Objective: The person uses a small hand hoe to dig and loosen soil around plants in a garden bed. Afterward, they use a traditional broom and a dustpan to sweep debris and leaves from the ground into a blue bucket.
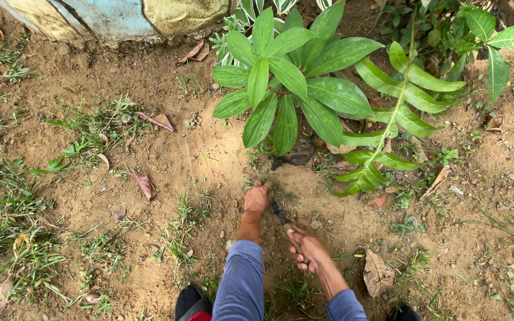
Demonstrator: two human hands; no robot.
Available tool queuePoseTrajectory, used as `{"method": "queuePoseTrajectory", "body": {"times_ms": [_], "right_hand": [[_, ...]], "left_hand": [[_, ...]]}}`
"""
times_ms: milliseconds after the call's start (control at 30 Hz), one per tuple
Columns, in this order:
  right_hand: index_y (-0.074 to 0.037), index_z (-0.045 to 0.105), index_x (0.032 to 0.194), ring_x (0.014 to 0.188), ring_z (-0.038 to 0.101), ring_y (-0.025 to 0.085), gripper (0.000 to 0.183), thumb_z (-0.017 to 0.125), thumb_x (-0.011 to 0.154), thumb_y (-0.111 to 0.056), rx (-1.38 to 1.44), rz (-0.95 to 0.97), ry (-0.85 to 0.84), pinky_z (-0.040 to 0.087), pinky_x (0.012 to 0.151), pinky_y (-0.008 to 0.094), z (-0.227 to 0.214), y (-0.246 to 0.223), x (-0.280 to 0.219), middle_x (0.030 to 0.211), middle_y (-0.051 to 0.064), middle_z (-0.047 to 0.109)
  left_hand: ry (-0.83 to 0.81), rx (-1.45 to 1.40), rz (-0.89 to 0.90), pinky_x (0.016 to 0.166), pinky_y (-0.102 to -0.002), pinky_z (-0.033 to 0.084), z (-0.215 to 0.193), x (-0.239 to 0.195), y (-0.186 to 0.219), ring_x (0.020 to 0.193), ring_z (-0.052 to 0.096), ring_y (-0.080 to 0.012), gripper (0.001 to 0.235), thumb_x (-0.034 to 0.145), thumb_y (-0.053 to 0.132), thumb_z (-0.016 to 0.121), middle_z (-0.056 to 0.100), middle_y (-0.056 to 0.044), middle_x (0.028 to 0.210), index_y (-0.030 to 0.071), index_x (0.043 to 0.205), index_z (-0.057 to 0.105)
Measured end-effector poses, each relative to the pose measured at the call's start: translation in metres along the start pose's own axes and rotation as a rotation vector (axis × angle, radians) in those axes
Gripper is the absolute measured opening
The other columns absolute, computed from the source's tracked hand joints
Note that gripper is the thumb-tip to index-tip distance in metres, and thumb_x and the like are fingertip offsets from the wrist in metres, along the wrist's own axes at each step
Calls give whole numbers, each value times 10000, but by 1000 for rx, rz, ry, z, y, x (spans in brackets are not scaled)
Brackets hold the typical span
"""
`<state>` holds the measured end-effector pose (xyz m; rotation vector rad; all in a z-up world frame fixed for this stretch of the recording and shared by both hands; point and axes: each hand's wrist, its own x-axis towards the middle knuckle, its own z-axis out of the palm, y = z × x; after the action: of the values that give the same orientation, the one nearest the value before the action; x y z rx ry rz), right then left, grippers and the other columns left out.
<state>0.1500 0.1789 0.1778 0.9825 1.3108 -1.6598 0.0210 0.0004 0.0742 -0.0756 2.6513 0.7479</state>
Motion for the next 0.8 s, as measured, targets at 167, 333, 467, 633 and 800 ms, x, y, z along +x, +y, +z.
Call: {"method": "queuePoseTrajectory", "body": {"times_ms": [167, 333, 467, 633, 800], "right_hand": [[-354, 368, 1590, 396, 359, 84, 611, 576, 1016, -369, -94, -3, 59, 274, 304, 251, 13, 3, 0, 661, 3, 506], [-410, 329, 1590, 546, 509, 149, 604, 525, 1018, -415, -607, -176, 177, 463, 489, 328, 23, 16, 0, 890, 36, 662], [-390, 312, 1576, 1246, 573, 355, 574, 514, 1044, -466, -1061, -464, 321, 432, 1078, 491, 36, 37, 5, 1376, 130, 634], [-394, 290, 1590, 1387, 524, 337, 619, 481, 1003, -448, -1132, -401, 193, 299, 1236, 453, 42, 43, -17, 1461, 90, 587], [-433, 352, 1541, 1258, 594, 334, 575, 513, 989, -442, -1083, -460, 183, 437, 1084, 493, 48, 42, -51, 1412, 54, 623]], "left_hand": [[-8, 37, -51, 885, -423, 576, 23, 13, -2, 1064, 673, -357, 206, 952, 216, 649, 601, -167, 1301, 207, 1157, 659], [139, -174, -234, 860, -474, 564, 59, 20, -34, 1010, 672, -410, 192, 978, 270, 599, 646, -213, 1163, 128, 1089, 666], [249, -325, -351, 840, -514, 554, 66, 9, -45, 966, 671, -452, 275, 998, 313, 560, 683, -250, 1053, 64, 1034, 671], [321, -315, -510, 827, -539, 555, 47, -21, -54, 952, 678, -470, 370, 1020, 374, 539, 695, -273, 1000, 31, 1021, 677], [446, -460, -735, 862, -541, 567, 25, -76, -62, 1022, 671, -463, 408, 1024, 339, 574, 561, -286, 1255, 42, 1300, 524]]}}
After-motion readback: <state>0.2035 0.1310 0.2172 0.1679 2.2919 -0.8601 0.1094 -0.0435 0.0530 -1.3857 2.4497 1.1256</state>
